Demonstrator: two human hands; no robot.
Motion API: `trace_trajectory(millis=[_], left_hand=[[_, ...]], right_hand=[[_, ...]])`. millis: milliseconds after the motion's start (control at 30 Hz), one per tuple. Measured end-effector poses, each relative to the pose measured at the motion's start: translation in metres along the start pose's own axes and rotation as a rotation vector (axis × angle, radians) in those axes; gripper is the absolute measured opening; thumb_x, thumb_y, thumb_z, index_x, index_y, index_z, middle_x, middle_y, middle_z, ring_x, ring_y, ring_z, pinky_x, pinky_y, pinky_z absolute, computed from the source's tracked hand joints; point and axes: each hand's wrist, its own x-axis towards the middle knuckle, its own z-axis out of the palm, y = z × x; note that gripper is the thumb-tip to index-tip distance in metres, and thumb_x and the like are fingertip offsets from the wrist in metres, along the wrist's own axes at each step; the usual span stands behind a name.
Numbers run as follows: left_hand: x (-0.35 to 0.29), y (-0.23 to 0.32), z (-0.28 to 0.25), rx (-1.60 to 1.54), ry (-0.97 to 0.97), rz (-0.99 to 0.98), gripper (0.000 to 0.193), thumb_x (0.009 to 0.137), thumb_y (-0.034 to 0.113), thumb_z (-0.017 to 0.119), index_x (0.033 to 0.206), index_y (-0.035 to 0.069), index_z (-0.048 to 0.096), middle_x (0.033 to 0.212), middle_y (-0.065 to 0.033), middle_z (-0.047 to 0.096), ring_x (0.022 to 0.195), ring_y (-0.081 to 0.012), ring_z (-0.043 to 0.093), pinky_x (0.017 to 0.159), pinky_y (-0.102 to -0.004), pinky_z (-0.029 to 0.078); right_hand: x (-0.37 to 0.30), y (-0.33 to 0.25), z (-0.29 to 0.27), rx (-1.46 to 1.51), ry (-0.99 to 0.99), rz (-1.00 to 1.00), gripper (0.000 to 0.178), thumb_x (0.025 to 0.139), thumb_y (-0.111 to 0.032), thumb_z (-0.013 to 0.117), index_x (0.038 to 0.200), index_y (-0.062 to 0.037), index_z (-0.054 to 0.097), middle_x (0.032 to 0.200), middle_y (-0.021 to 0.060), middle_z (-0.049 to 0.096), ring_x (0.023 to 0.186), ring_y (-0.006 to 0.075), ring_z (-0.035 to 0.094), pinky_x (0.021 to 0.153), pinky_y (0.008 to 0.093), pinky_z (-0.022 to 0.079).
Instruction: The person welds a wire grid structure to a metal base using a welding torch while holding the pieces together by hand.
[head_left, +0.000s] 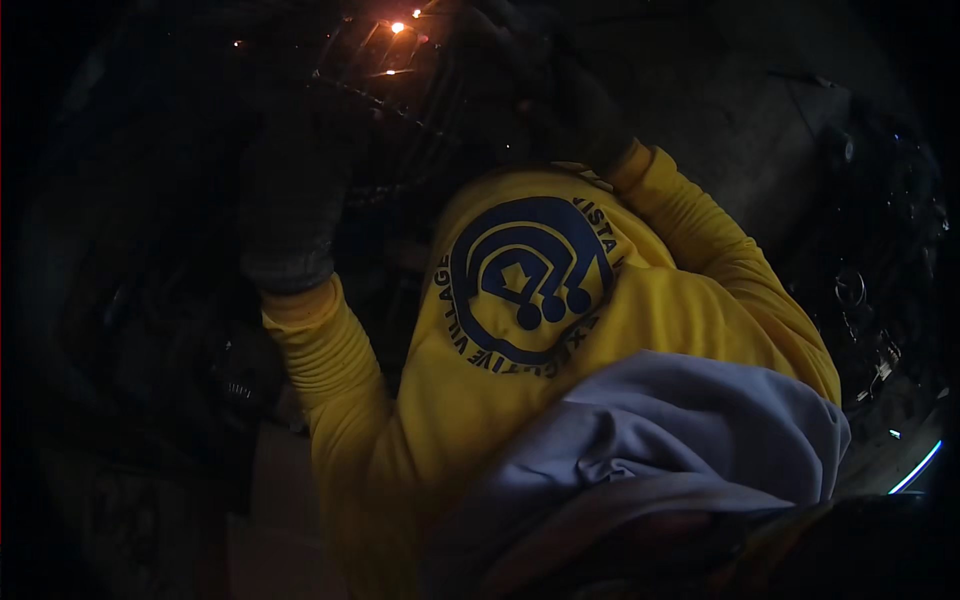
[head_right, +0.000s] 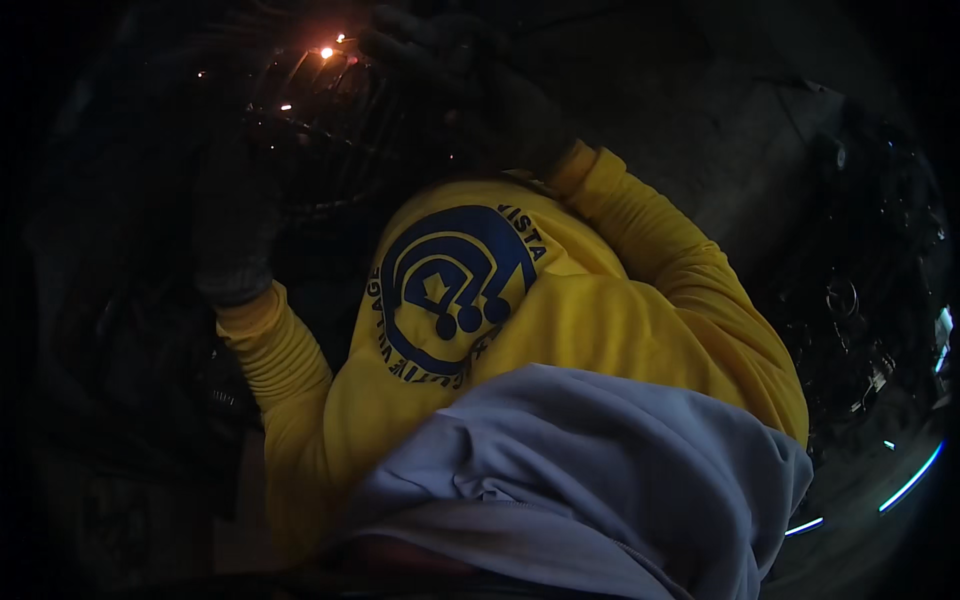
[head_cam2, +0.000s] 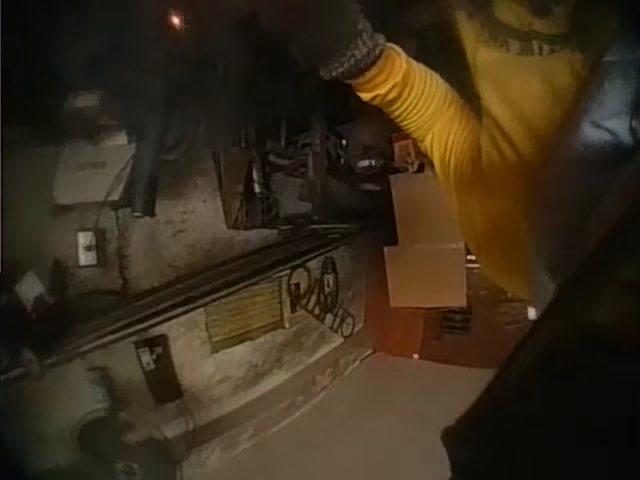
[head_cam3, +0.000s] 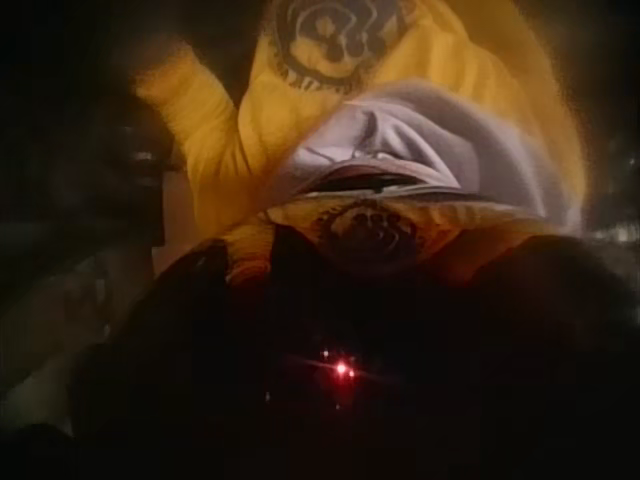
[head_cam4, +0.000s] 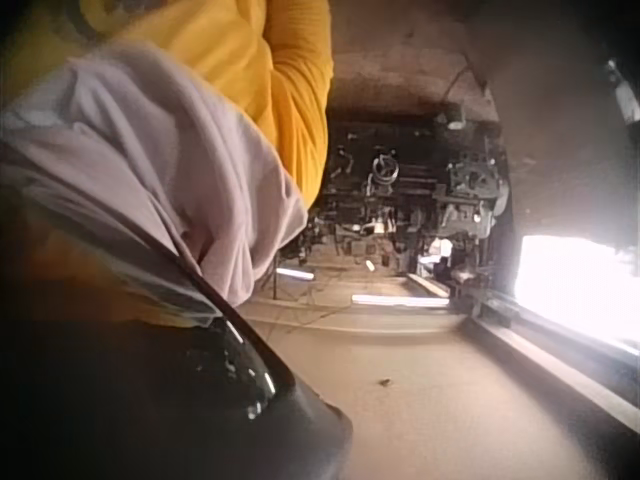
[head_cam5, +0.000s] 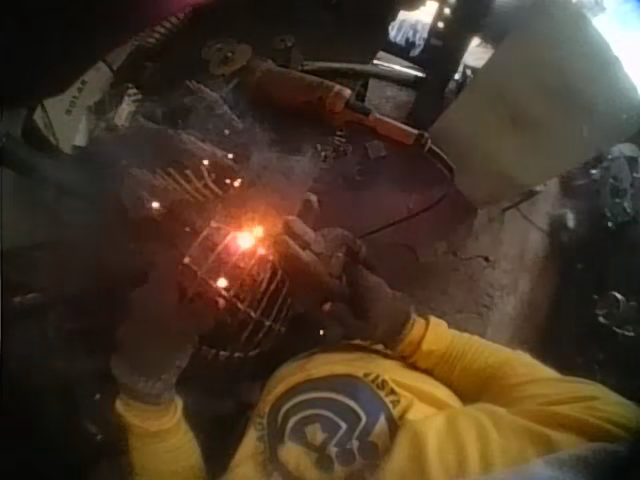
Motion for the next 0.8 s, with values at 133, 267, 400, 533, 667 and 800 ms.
trace_trajectory(millis=[133,267,400,533,667,800], left_hand=[[0.015,0.007,-0.017,-0.274,-0.254,-0.299,0.037,0.093,0.028,0.066,0.117,0.001,0.060,0.101,-0.0129,0.069,0.090,-0.0293,0.068,0.076,-0.0362,0.056],[0.019,0.002,-0.019,-0.465,-0.306,-0.385,0.059,0.088,0.038,0.071,0.130,0.002,0.051,0.111,-0.0215,0.066,0.103,-0.0382,0.064,0.084,-0.0431,0.051],[0.015,-0.002,-0.019,-0.294,-0.267,-0.215,0.055,0.088,0.036,0.071,0.127,0.002,0.053,0.108,-0.0217,0.065,0.099,-0.0393,0.064,0.082,-0.0435,0.051],[0.016,-0.001,-0.022,-0.329,-0.402,-0.366,0.053,0.089,0.036,0.070,0.125,0.001,0.053,0.104,-0.0220,0.065,0.096,-0.0399,0.065,0.081,-0.0441,0.051],[0.018,0.004,-0.025,-0.331,-0.355,-0.372,0.051,0.090,0.036,0.069,0.124,0.000,0.053,0.103,-0.0224,0.065,0.096,-0.0399,0.065,0.080,-0.0444,0.051],[0.018,0.004,-0.027,-0.343,-0.389,-0.413,0.051,0.090,0.037,0.069,0.122,0.000,0.055,0.102,-0.0222,0.065,0.094,-0.0390,0.065,0.079,-0.0450,0.051]], right_hand=[[-0.003,0.004,0.011,0.033,0.064,-0.018,0.072,0.089,-0.017,0.066,0.148,0.0054,0.031,0.142,0.0235,0.049,0.132,0.0341,0.047,0.110,0.0383,0.036],[-0.001,0.002,0.017,0.016,0.197,-0.031,0.063,0.082,-0.032,0.075,0.132,-0.0050,0.049,0.114,0.0218,0.065,0.104,0.0388,0.065,0.089,0.0433,0.052],[-0.003,-0.006,0.015,-0.109,0.113,0.144,0.061,0.081,-0.034,0.077,0.129,-0.0062,0.051,0.109,0.0227,0.066,0.098,0.0395,0.066,0.085,0.0442,0.054],[-0.003,-0.006,0.018,-0.040,0.117,0.142,0.061,0.081,-0.036,0.077,0.127,-0.0061,0.052,0.107,0.0229,0.066,0.097,0.0393,0.066,0.083,0.0449,0.054],[-0.003,-0.005,0.019,-0.065,0.107,0.164,0.062,0.082,-0.041,0.076,0.126,-0.0049,0.052,0.105,0.0231,0.066,0.096,0.0407,0.066,0.082,0.0455,0.054],[-0.002,-0.007,0.019,-0.088,0.121,0.132,0.060,0.084,-0.042,0.073,0.127,-0.0061,0.052,0.107,0.0231,0.066,0.097,0.0416,0.065,0.084,0.0446,0.054]])
